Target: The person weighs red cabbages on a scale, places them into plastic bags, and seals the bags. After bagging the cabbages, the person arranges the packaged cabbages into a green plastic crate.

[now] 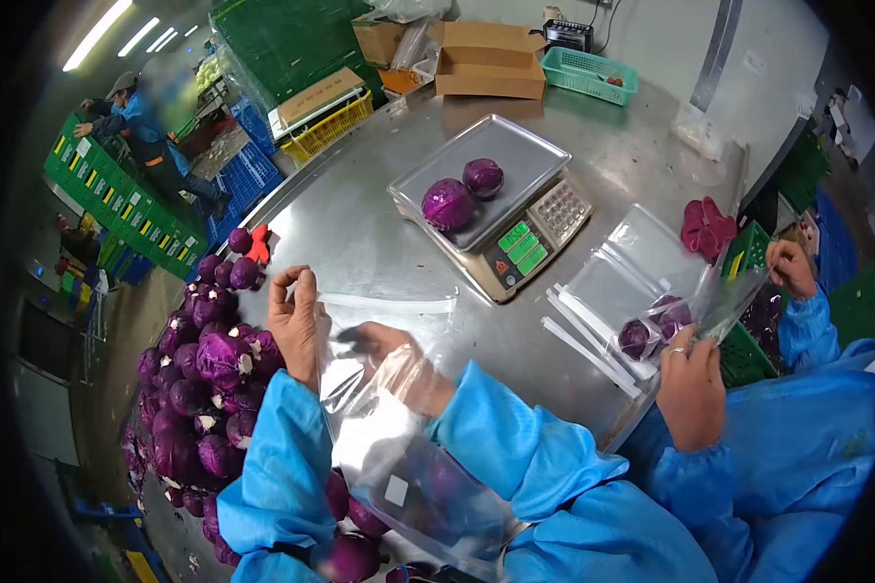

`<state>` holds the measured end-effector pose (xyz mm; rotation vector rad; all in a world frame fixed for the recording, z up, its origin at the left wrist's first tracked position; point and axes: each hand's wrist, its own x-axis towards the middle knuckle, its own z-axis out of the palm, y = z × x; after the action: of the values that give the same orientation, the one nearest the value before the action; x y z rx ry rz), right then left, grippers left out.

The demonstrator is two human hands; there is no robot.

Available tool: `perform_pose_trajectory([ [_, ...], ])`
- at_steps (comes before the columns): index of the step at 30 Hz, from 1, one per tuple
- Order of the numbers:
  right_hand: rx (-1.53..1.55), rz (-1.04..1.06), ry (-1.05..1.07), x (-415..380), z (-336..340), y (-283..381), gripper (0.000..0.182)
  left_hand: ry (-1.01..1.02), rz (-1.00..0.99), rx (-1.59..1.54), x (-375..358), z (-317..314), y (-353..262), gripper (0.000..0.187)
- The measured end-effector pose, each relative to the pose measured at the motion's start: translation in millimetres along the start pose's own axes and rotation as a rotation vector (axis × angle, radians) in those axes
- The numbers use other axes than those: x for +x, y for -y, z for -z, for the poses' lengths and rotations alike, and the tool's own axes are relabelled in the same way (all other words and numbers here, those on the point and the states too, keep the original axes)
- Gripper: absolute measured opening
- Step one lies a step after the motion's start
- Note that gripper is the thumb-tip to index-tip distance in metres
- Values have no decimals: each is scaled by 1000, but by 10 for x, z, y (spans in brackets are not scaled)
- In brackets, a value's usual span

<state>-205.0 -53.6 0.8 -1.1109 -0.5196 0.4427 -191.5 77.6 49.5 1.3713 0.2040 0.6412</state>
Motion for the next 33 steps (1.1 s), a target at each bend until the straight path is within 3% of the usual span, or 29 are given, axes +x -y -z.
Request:
perform_pose_trajectory([
  [1, 189, -55, -30, -42, 59, 12, 37, 27, 18, 23, -28, 17, 83, 20],
  [2, -111, 23, -135, -57, 119, 92, 23, 77, 98, 148, -84, 17, 134, 25],
  [3, -256, -11, -208, -58, 225, 55, 23, 123, 180, 275, -168, -15, 139, 31],
  [5, 108, 92, -242, -5, 559, -69, 20, 272, 583, -79, -368, -144, 88, 46],
  [6, 103, 94, -234, -46, 635, 4, 20, 349, 696, -252, -389, -157, 144, 49],
  [7, 346, -29, -202, -97, 695, 86, 20, 426, 806, -427, -389, -145, 250, 52],
  [8, 465, -91, -177, -113, 845, -38, 19, 671, 726, -475, -314, -38, 390, 48],
  [9, 582, -155, -160, -130, 994, -162, 19, 667, 720, -480, -256, -39, 517, 48],
  [10, 241, 17, -162, -116, 1317, -741, 25, 750, 672, -527, -216, -50, 635, 50],
  [11, 748, -94, -213, -133, 1255, -549, 27, 831, 623, -573, -194, -77, 705, 51],
  [12, 1258, -178, -337, -148, 1180, -330, 29, 703, 630, -544, -235, -205, 648, 37],
  [13, 1261, -189, -339, -137, 1273, -434, 29, 693, 634, -544, -229, -289, 701, 37],
  [15, 1289, -60, 34, -86, 1402, -498, 32, 402, 630, -756, -178, -407, 827, 22],
  [16, 755, 90, -247, -131, 1404, -552, 34, 268, 698, -796, -130, -444, 890, 17],
  [17, 174, 62, -569, -144, 1283, -385, 38, 256, 700, -796, -81, -440, 936, 17],
  [19, 1071, -29, 105, -72, 1536, -45, 45, 514, 779, -725, 19, -449, 1019, 17],
  [20, 776, -177, 20, -1, 1652, -47, 50, 468, 789, -501, 14, -625, 827, 18],
  [22, 607, -235, -38, 150, 1769, -102, 43, 519, 797, -479, 145, -682, 871, 19],
  [23, 515, -308, -215, 197, 1662, 77, 42, 576, 796, -459, 205, -708, 885, 21],
  [24, 515, -309, -215, 225, 1708, 94, 42, 591, 734, -316, 242, -758, 807, 20],
  [27, 691, -259, -156, 250, 1951, 109, 40, 507, 640, -157, 335, -812, 912, 23],
  [29, 617, -138, 212, 263, 2111, 31, 46, 461, 546, -134, 399, -878, 1000, 20],
  [30, 387, -144, 134, 289, 2170, -6, 54, 372, 490, -179, 445, -916, 1041, 19],
  [32, 201, -20, -385, 355, 2139, -41, 42, 254, 373, -163, 552, -971, 1155, 17],
  [33, 234, 28, -349, 463, 2171, 184, 35, 253, 373, -165, 604, -1020, 1252, 17],
])
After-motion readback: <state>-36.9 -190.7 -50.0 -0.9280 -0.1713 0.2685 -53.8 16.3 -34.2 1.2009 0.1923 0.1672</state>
